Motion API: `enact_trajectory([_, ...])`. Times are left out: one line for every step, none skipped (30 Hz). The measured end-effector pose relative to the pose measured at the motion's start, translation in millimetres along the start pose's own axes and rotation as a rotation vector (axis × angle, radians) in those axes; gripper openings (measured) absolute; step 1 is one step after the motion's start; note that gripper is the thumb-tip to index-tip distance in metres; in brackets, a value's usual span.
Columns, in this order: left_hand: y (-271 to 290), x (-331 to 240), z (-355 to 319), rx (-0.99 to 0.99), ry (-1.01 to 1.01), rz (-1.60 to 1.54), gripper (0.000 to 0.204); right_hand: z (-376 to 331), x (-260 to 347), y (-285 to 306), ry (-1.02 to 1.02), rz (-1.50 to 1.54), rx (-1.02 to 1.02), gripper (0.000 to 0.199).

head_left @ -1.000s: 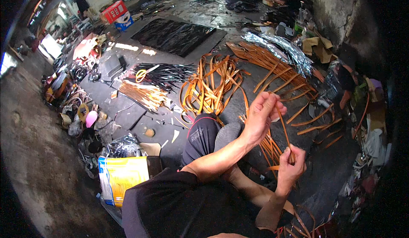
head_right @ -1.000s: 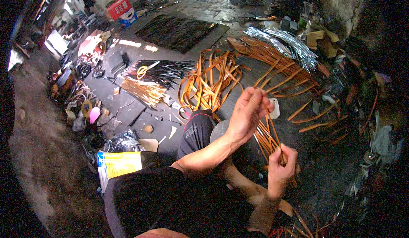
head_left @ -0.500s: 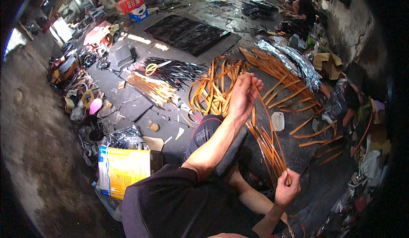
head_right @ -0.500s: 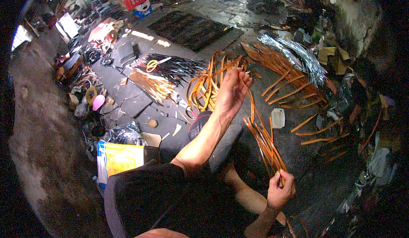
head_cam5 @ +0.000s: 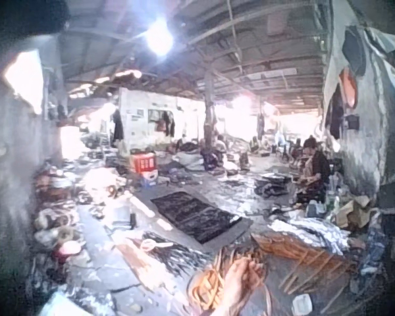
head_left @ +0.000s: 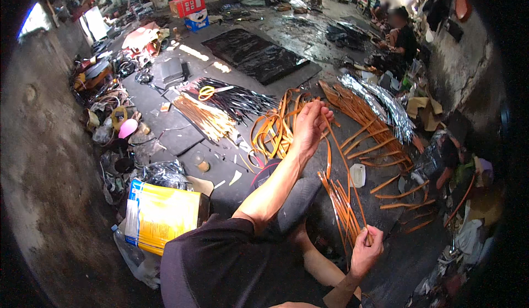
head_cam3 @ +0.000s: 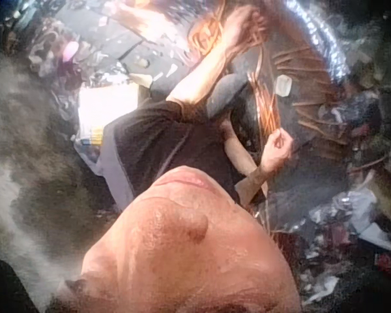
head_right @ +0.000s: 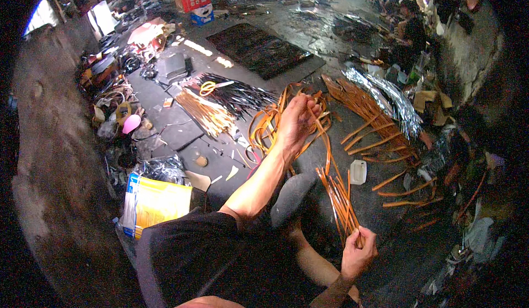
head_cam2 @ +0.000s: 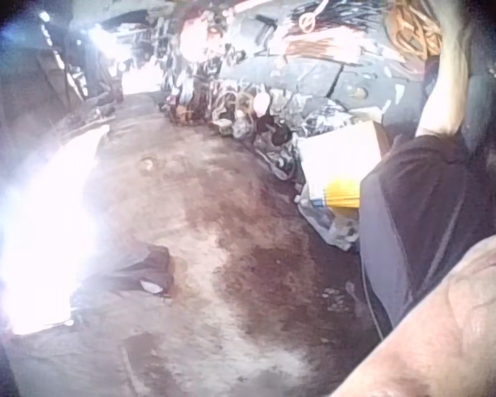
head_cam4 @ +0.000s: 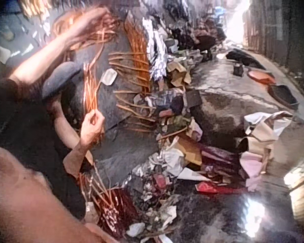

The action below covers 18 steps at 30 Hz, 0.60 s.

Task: The person sits on the floor and repeatedly picks up individual orange cables, straightens them by hand, and places them into a growing pile. The person handles the cables one at a time, organizing them into a neat stack.

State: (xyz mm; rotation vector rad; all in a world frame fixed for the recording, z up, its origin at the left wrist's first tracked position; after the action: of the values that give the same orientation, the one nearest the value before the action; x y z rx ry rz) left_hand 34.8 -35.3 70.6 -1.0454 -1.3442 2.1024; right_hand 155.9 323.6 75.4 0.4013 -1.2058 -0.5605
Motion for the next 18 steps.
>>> enact_trajectory([5,-7,5,0.008,-0.027,0.049,0.02,3,9,-6,0.022,0.013,0.015,0.011])
enact_trajectory([13,-16,5,-0.089,-0.059,0.132,0.022,5,15,-10,0.043,0.021,0.029,0.011])
enact_trajectory([22,-31,4,-0.122,-0.115,0.269,0.024,7,12,-25,0.101,0.057,0.045,0.01])
enact_trajectory([38,-49,4,-0.188,-0.141,0.496,0.029,8,16,-41,0.109,0.057,0.105,0.009])
enact_trajectory([67,-71,5,-0.205,-0.283,0.727,0.032,6,25,-60,0.123,0.062,0.177,0.009])
enact_trajectory([88,-97,0,-0.298,-0.422,1.212,0.032,3,24,-77,0.121,0.047,0.26,0.009])
enact_trajectory([85,-113,-14,-0.386,-0.56,1.4,0.034,2,16,-93,0.112,0.025,0.333,0.01])
enact_trajectory([87,-123,-20,-0.32,-0.721,1.583,0.031,-3,11,-109,0.17,-0.066,0.38,0.01])
enact_trajectory([90,-127,-24,-0.248,-0.885,1.763,0.028,-9,7,-121,0.227,-0.09,0.457,0.009])
enact_trajectory([100,-106,-19,-0.007,-0.779,1.752,0.025,-12,3,-131,0.238,-0.083,0.471,0.009])
enact_trajectory([87,-59,-21,0.273,-0.302,1.629,0.022,-13,-6,-132,0.223,-0.101,0.47,0.009])
enact_trajectory([65,-22,-42,0.508,0.067,1.532,0.021,-11,-5,-129,0.203,-0.108,0.457,0.009])
enact_trajectory([55,13,-69,0.928,0.09,1.359,0.026,-9,6,-128,0.202,-0.101,0.455,0.01])
enact_trajectory([38,45,-103,1.189,0.252,1.2,0.028,-5,8,-125,0.181,-0.108,0.437,0.01])
enact_trajectory([24,66,-135,1.34,0.388,1.077,0.027,1,5,-121,0.155,-0.077,0.421,0.01])
enact_trajectory([11,68,-153,1.363,0.406,1.001,0.027,5,15,-115,0.178,-0.11,0.399,0.011])
enact_trajectory([17,77,-158,1.245,0.525,1.045,0.023,8,24,-107,0.197,-0.143,0.371,0.011])
enact_trajectory([14,80,-158,1.252,0.446,1.08,0.023,11,17,-103,0.201,-0.178,0.368,0.011])
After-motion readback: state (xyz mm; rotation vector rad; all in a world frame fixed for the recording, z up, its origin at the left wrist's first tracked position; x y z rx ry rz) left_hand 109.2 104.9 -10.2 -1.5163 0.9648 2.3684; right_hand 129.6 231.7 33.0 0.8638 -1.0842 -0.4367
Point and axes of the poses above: each hand's wrist, its own z-axis towards the middle knuckle, its own y-axis out of the back of the hand, x = y × z, the point moved 7 cm from there along z, towards the middle knuckle, and after that the axes turned 7 degrees about -y, right-handed, at the moved point
